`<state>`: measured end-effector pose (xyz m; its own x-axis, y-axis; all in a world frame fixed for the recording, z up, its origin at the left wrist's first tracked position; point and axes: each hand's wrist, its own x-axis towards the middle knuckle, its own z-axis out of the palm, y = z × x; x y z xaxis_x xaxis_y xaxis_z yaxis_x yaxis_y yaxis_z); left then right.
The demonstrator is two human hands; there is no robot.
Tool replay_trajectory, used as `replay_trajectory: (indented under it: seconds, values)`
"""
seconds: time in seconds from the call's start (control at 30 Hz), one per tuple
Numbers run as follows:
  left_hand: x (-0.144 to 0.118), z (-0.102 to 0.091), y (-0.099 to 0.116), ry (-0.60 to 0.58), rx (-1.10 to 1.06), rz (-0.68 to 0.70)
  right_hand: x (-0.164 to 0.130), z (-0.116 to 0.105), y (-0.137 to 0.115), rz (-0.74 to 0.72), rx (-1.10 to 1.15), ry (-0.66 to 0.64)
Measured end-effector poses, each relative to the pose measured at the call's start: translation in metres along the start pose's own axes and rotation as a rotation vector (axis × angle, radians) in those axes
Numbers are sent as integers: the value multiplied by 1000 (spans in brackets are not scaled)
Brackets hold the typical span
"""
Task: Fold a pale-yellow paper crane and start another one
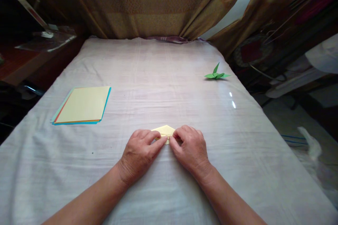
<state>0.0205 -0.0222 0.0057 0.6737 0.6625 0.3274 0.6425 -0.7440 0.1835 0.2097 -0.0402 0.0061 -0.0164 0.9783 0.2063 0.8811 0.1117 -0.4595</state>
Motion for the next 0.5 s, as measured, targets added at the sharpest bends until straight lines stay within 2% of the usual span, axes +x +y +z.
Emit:
replay_trajectory:
  seconds: [0.2, 0.33, 0.5]
  values:
    - [1, -1, -2, 33, -116, -113, -4, 0, 1, 5, 116, 7]
    - [5, 0, -3, 2, -201, -159, -7, -2, 1, -1, 184, -5]
    - [9, 0, -2, -24, -198, -188, -9, -2, 1, -8, 190, -32]
